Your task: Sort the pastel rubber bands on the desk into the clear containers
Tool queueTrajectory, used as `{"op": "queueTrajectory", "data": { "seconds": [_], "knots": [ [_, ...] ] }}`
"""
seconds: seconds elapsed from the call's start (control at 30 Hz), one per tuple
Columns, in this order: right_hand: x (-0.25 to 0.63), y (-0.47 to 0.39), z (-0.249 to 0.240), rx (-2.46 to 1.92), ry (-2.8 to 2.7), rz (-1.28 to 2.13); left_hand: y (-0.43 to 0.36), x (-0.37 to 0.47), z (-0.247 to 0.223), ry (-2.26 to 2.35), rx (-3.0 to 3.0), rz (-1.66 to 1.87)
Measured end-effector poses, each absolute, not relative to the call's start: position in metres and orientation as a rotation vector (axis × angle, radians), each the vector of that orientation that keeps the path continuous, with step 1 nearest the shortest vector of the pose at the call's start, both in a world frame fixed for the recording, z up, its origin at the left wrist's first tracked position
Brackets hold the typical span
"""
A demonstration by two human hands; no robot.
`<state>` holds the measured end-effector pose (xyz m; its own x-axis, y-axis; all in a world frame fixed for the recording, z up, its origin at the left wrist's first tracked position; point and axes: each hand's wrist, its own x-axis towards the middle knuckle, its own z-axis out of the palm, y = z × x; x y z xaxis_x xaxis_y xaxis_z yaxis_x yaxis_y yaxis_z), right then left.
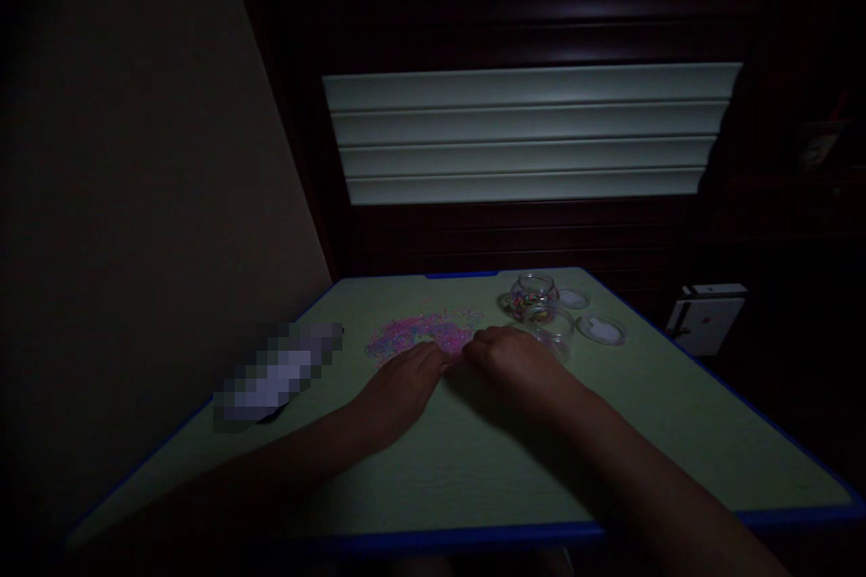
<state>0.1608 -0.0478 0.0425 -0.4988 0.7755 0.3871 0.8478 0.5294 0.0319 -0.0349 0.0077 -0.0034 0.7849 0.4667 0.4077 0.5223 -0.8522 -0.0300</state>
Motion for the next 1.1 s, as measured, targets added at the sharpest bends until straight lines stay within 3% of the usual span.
{"op": "queueTrajectory", "data": {
  "seconds": [0.37,0.63,1.1],
  "knots": [
    [0.177,-0.052,0.058,-1.745,-2.114,-0.7,0.007,-0.036,0.001,-0.86,-2.809,-0.489],
    [0.192,-0.056,0.061,-2.107,-1.847,-0.782,0.009,-0.036,-0.002,-0.867,-2.8,-0.491],
    [0.199,-0.057,0.059,-2.196,-1.818,-0.865,0.009,-0.037,-0.003,-0.868,-2.811,-0.502]
  ]
}}
